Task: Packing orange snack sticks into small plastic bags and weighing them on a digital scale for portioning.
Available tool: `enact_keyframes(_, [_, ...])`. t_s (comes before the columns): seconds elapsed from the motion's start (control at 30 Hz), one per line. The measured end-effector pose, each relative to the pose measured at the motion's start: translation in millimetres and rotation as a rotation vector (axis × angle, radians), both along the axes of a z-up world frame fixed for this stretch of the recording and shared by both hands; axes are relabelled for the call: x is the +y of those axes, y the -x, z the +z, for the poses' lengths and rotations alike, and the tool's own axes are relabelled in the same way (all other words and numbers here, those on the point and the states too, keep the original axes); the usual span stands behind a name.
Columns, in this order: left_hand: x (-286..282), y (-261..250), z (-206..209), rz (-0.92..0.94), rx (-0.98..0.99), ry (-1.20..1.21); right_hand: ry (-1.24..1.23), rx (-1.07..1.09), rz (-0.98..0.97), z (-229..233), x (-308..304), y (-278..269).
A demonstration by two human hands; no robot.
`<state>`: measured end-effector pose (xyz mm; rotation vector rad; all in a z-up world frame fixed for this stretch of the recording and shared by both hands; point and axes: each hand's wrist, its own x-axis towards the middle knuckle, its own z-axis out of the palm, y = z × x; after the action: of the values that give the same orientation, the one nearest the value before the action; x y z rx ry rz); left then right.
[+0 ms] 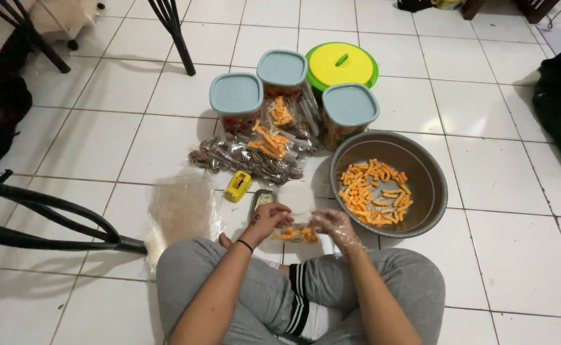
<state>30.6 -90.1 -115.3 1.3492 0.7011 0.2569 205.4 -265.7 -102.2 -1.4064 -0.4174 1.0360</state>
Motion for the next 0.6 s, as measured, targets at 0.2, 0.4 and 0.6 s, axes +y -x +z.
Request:
enact_keyframes(0.2, [-2.0, -0.3, 7.6, 0.074, -0.092, 0.008, -0.002, -0.021, -0.041, -26.0, 0.2, -9.5])
enact_keyframes(0.4, [-6.1, 2.6, 25.4, 0.031, -0.083, -0.032, -0.086, -0.068, -0.058, 20.7, 4.6, 4.3])
enact_keyframes(0.6, [-1.9, 0.7, 80.3, -0.085, -0.165, 0.0, -0.13, -0.169, -0.033, 47.5, -1.9, -5.8])
